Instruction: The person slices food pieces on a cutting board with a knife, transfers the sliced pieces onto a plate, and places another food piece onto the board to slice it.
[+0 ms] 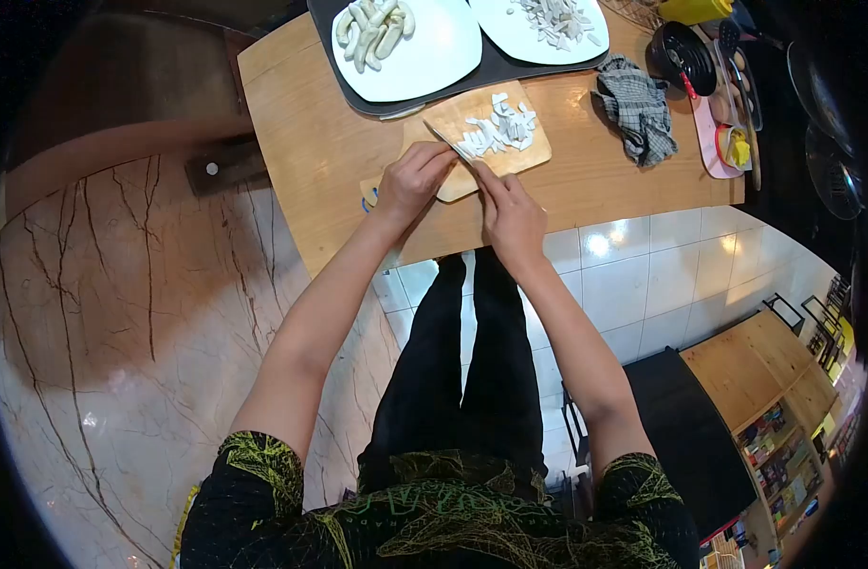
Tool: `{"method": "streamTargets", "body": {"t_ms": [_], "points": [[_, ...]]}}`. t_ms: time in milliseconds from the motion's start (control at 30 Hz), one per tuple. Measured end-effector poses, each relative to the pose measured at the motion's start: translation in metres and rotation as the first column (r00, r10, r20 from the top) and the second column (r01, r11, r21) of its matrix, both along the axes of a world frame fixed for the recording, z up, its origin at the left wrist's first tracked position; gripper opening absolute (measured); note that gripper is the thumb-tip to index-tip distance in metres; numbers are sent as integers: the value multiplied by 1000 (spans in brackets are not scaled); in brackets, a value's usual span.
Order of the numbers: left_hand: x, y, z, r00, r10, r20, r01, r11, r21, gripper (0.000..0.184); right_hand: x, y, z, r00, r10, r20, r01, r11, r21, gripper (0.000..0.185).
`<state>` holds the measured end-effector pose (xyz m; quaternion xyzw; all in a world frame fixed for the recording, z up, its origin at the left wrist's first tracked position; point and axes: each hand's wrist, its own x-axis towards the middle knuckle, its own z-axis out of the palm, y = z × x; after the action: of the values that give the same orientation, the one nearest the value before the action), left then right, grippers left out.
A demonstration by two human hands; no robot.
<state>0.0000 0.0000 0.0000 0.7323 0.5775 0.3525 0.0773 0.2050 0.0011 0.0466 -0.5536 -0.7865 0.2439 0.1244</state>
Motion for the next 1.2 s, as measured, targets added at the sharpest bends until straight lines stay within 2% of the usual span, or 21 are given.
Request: {"method": "streamTargets", "body": {"t_ms": [67,233,433,500,633,967,1067,1133,1167,1200], "points": [[2,0,0,1000,2,5,-2,1000,-18,20,19,-8,-3,999,3,-52,2,994,113,44],[1,-2,4,1000,-5,23,6,1000,-24,19,48,-25,11,999,-20,-32,20,1000,0,44],[0,-1,4,1000,-5,28,5,1000,-19,20,28,-17,7,1000,-21,-16,22,1000,12,41],[0,-1,3,1000,-8,28,8,1000,-22,20,10,-9,-1,997,-30,-70,37,993,115,42],[-1,0,2,1000,-4,22,5,1000,-16,20,-11,2,-8,998,-27,-50,30,997,64,43],[-1,1,2,1000,-7,19,7,1000,-1,20,29,-13,-7,1000,20,9,-21,995,95,48],[-1,1,1,1000,-9,26,9,1000,4,20,36,-14,-10,1000,0,-18,0,999,42,45],[0,1,0,1000,-7,30,7,1000,4,20,31,-7,-14,929,-145,-340,93,982,-164,40],[-1,0,0,1000,-6,27,6,1000,-2,20,28,-8,-13,929,-145,-341,93,982,-164,40],[-2,0,1,1000,-6,25,6,1000,-4,20,25,-8,-9,947,-122,-298,103,991,-80,38]]}}
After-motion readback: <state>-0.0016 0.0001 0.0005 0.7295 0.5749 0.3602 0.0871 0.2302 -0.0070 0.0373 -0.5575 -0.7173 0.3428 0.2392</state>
